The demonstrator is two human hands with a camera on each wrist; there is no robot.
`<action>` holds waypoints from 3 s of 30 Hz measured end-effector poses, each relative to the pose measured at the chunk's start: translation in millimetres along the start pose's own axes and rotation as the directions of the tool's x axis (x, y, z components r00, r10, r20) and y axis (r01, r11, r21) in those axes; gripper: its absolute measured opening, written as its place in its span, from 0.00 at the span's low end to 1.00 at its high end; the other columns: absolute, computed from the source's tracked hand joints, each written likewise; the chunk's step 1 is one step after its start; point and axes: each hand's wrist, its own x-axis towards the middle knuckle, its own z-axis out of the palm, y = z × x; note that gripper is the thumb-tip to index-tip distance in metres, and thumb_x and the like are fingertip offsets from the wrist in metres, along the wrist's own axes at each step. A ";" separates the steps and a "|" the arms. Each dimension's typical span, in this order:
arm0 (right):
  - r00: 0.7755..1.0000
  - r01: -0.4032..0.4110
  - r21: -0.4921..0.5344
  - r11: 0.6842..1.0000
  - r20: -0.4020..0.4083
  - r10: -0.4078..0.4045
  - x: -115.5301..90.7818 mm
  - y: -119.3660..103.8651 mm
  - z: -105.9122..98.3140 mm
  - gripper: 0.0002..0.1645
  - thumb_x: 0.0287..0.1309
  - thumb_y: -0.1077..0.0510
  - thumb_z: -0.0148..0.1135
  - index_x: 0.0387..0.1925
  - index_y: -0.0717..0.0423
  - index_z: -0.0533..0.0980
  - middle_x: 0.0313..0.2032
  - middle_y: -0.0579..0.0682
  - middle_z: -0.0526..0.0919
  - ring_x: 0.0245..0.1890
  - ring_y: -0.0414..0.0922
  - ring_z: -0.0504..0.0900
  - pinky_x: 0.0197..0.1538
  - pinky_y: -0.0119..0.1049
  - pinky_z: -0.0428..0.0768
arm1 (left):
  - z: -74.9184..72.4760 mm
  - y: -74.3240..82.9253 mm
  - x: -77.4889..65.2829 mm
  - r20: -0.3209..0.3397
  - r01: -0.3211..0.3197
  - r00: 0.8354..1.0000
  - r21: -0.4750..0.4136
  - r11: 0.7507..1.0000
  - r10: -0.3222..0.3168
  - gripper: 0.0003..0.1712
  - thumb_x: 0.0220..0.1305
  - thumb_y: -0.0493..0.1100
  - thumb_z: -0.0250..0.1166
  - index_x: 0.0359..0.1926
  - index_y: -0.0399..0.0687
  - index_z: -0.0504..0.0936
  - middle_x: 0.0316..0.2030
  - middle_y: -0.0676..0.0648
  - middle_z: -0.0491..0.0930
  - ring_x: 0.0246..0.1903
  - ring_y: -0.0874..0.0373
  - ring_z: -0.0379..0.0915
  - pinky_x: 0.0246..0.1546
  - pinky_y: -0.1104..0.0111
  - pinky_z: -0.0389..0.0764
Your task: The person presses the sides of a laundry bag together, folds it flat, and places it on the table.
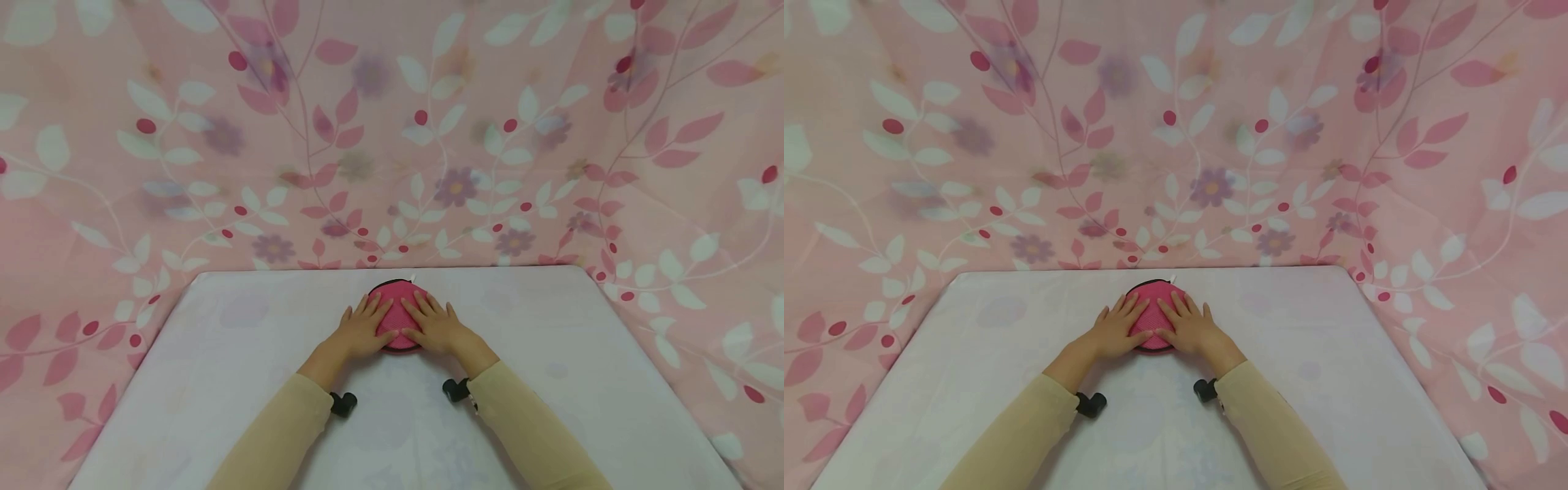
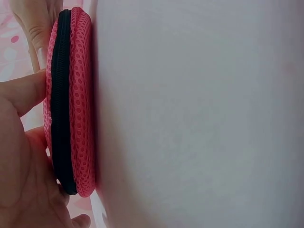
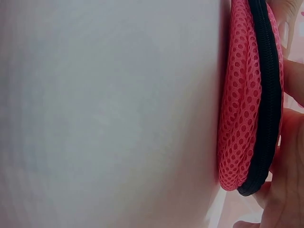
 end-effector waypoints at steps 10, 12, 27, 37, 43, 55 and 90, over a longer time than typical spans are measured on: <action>1.000 -0.024 0.018 1.000 0.021 0.023 -1.0 -1.1 0.6 0.44 0.71 0.33 0.46 0.80 0.42 0.47 0.79 0.54 0.41 0.78 0.59 0.38 0.71 0.68 0.42 | 0.3 1.6 -1.4 0.013 0.000 1.000 0.005 1.000 0.000 0.45 0.71 0.71 0.46 0.80 0.58 0.48 0.79 0.44 0.41 0.77 0.42 0.29 0.71 0.38 0.40; 0.999 -0.024 0.016 1.000 0.022 0.024 -1.4 -1.0 0.8 0.44 0.71 0.33 0.46 0.80 0.41 0.47 0.79 0.53 0.42 0.78 0.59 0.39 0.71 0.68 0.43 | -2.4 4.1 -3.6 0.016 0.002 1.000 -0.003 1.000 -0.002 0.45 0.71 0.71 0.47 0.80 0.57 0.49 0.79 0.44 0.41 0.77 0.41 0.29 0.71 0.38 0.40; 0.999 -0.029 0.021 0.999 0.030 0.029 0.2 0.0 4.1 0.44 0.72 0.33 0.45 0.80 0.41 0.46 0.79 0.53 0.41 0.78 0.59 0.39 0.71 0.69 0.43 | -6.7 8.4 -7.6 0.029 0.008 1.000 0.007 1.000 -0.009 0.45 0.71 0.70 0.47 0.80 0.57 0.49 0.79 0.44 0.42 0.77 0.40 0.31 0.72 0.38 0.41; 0.998 -0.039 0.008 0.999 0.048 0.038 2.4 0.5 2.5 0.44 0.72 0.33 0.44 0.80 0.40 0.44 0.80 0.52 0.39 0.78 0.58 0.37 0.71 0.68 0.42 | -2.8 4.8 -3.2 0.017 0.011 1.000 0.015 1.000 -0.011 0.45 0.71 0.72 0.45 0.80 0.58 0.49 0.79 0.44 0.41 0.77 0.41 0.30 0.72 0.38 0.41; 0.998 -0.037 0.015 0.999 0.053 0.036 2.1 -0.8 0.9 0.44 0.72 0.33 0.44 0.80 0.40 0.44 0.80 0.53 0.39 0.78 0.58 0.36 0.72 0.68 0.41 | -4.9 5.9 -4.1 0.017 0.015 1.000 0.017 1.000 -0.016 0.45 0.71 0.71 0.45 0.80 0.57 0.48 0.79 0.44 0.41 0.77 0.41 0.30 0.71 0.38 0.42; 0.998 -0.038 0.010 0.999 0.055 0.037 2.7 0.5 1.5 0.44 0.72 0.32 0.43 0.80 0.41 0.45 0.80 0.53 0.39 0.78 0.59 0.36 0.71 0.69 0.40 | -0.7 3.5 -1.7 0.021 0.009 1.000 0.038 0.999 -0.010 0.46 0.71 0.73 0.43 0.80 0.58 0.47 0.79 0.45 0.40 0.77 0.41 0.29 0.72 0.38 0.41; 1.000 -0.001 0.030 1.000 -0.016 0.002 1.0 4.4 -3.9 0.44 0.70 0.32 0.49 0.79 0.41 0.50 0.79 0.54 0.45 0.78 0.59 0.42 0.70 0.71 0.43 | 8.0 4.2 -1.0 -0.079 0.043 0.996 0.036 0.998 -0.041 0.45 0.70 0.72 0.47 0.79 0.58 0.52 0.79 0.44 0.44 0.77 0.40 0.34 0.71 0.38 0.40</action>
